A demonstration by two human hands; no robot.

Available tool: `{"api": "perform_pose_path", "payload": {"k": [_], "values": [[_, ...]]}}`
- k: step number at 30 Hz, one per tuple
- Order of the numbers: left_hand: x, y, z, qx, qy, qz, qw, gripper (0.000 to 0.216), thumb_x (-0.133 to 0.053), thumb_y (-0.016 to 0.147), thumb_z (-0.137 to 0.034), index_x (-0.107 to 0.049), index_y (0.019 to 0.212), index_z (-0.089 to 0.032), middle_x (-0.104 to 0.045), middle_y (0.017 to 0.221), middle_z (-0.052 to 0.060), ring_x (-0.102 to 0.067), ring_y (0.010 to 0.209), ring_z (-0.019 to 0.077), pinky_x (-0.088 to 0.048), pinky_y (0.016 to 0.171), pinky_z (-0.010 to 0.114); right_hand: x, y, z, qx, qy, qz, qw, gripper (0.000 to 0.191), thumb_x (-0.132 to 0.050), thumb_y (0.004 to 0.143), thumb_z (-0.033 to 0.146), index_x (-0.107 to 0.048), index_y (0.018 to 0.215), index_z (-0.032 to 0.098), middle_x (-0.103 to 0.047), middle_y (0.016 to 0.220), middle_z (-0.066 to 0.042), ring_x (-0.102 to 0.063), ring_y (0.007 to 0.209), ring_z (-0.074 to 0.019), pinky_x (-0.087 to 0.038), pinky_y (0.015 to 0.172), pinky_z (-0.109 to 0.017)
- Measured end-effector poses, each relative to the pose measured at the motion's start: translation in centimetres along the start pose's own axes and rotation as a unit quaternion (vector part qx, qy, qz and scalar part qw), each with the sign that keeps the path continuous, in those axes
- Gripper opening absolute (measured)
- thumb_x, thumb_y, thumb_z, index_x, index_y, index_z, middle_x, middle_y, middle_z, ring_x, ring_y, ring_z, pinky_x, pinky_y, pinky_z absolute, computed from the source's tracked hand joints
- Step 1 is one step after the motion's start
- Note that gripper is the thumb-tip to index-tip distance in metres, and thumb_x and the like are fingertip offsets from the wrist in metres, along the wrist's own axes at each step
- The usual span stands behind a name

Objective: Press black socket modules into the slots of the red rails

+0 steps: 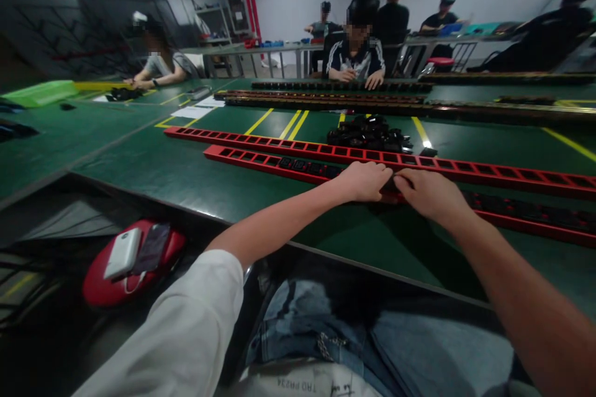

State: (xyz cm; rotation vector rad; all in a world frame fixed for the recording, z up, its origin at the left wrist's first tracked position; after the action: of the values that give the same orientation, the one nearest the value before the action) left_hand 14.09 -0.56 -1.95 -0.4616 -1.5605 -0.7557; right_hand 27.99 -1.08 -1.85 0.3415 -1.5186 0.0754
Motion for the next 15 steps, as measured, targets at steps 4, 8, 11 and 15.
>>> {"api": "perform_pose_path", "payload": {"k": [4, 8, 11, 15], "values": [[0.1, 0.2, 0.2, -0.008, 0.004, 0.005, 1.000, 0.046, -0.062, 0.092, -0.050, -0.061, 0.117, -0.011, -0.067, 0.121, 0.018, -0.063, 0.112, 0.0313, -0.049, 0.077, 0.037, 0.1, -0.1, 0.2, 0.014, -0.002, -0.001, 1.000, 0.042, -0.035, 0.099, 0.038, -0.072, 0.105, 0.019, -0.074, 0.102, -0.013, -0.068, 0.090, -0.0278, -0.044, 0.071, -0.034], [0.0, 0.3, 0.4, -0.027, 0.011, -0.006, 1.000, 0.046, -0.062, 0.092, -0.049, -0.063, 0.116, -0.010, -0.067, 0.121, 0.018, -0.064, 0.111, 0.0313, -0.048, 0.076, 0.037, 0.1, -0.2, 0.1, 0.021, 0.007, -0.024, 0.999, 0.042, -0.036, 0.099, 0.038, -0.072, 0.107, 0.018, -0.074, 0.102, -0.013, -0.068, 0.089, -0.0276, -0.046, 0.073, -0.035], [0.0, 0.2, 0.8, -0.029, 0.015, -0.001, 0.999, 0.050, -0.063, 0.090, -0.054, -0.065, 0.114, -0.010, -0.069, 0.118, 0.017, -0.065, 0.109, 0.0319, -0.048, 0.074, 0.037, 0.1, -0.2, 0.2, 0.043, 0.026, -0.033, 0.998, 0.040, -0.039, 0.098, 0.037, -0.072, 0.112, 0.017, -0.074, 0.106, -0.013, -0.068, 0.092, -0.0282, -0.048, 0.078, -0.037], [0.7, -0.2, 1.9, -0.018, 0.016, 0.020, 1.000, 0.054, -0.063, 0.086, -0.061, -0.067, 0.110, -0.012, -0.070, 0.115, 0.015, -0.066, 0.105, 0.0318, -0.047, 0.072, 0.036, 0.2, -0.3, 0.8, 0.102, 0.079, -0.025, 0.991, 0.037, -0.045, 0.098, 0.033, -0.068, 0.120, 0.016, -0.072, 0.117, -0.012, -0.067, 0.105, -0.0280, -0.049, 0.092, -0.039]]}}
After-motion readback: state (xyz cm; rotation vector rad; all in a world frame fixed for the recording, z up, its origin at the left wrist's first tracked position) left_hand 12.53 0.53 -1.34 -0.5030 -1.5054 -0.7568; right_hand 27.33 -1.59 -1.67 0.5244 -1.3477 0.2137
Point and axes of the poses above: each hand's wrist, its own y-axis towards the middle knuckle, its own x-axis out of the back of the hand, z = x × y, the point moved 4 cm from there along y, towards the middle knuckle
